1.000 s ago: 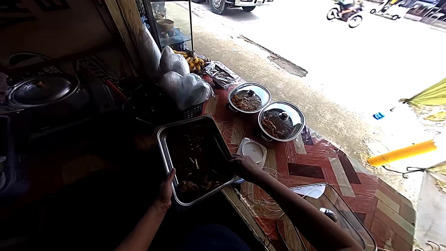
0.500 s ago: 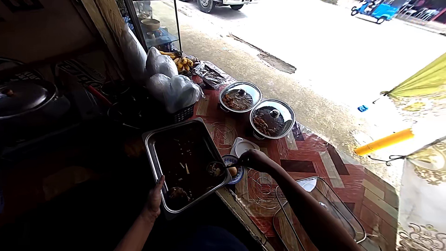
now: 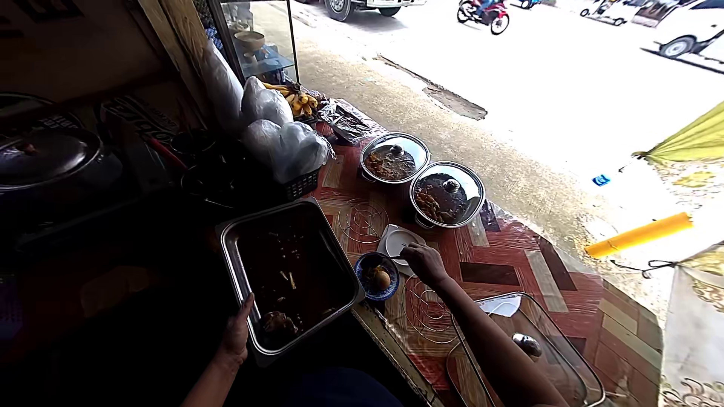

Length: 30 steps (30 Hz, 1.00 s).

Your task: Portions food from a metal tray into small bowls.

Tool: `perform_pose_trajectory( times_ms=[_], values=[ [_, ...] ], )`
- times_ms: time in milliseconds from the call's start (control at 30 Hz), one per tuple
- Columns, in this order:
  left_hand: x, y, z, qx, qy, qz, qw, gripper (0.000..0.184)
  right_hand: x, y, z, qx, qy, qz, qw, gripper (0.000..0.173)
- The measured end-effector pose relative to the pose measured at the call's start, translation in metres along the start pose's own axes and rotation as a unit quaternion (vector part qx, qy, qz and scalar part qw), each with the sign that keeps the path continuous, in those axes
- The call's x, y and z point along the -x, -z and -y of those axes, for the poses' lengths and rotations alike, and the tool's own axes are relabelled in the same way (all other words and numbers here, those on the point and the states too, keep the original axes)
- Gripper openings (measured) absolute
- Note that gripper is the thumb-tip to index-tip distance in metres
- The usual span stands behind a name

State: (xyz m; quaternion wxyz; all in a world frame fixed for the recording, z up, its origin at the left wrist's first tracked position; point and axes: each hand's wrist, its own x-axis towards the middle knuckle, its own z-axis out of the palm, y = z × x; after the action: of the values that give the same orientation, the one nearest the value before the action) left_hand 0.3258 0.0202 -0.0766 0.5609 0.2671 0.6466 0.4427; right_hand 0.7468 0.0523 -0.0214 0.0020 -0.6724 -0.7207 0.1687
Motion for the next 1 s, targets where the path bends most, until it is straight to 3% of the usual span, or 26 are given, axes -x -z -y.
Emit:
perform_pose_trajectory(
  times_ms=[67,133,167,300,400,533,733,1000],
  values=[
    [0.001,-0.002,-0.003,0.006,0.002,0.003,1.000,0.050,0.002,0.000,-0.005,0.022,0.041,-0.113,0.993,0.024],
    [0.003,-0.005,-0.006,0.008,0.003,0.002,1.000,0.049,0.006,0.014,-0.003,0.025,0.056,-0.169,0.984,0.020],
    [0.003,-0.006,-0.008,0.008,0.001,0.005,1.000,0.050,0.009,0.025,0.003,0.009,0.049,-0.157,0.986,0.020],
    [0.004,-0.016,-0.012,0.002,-0.006,0.013,1.000,0.050,0.016,0.063,0.056,-0.054,0.051,0.032,0.997,0.026],
    [0.006,-0.027,-0.015,0.011,-0.005,0.019,1.000,0.049,0.008,0.057,0.109,0.027,0.101,0.138,0.985,0.027],
    [0.007,-0.042,-0.015,0.034,-0.006,0.025,0.999,0.049,0.002,0.049,0.167,0.141,0.099,0.222,0.960,0.022],
    [0.010,-0.061,-0.015,0.047,0.009,0.016,0.999,0.051,0.000,0.033,0.176,0.069,0.101,0.250,0.961,0.026],
    [0.009,-0.062,-0.012,0.070,0.006,0.056,0.996,0.046,-0.009,-0.006,0.139,-0.087,0.098,0.155,0.979,0.030]
  ],
)
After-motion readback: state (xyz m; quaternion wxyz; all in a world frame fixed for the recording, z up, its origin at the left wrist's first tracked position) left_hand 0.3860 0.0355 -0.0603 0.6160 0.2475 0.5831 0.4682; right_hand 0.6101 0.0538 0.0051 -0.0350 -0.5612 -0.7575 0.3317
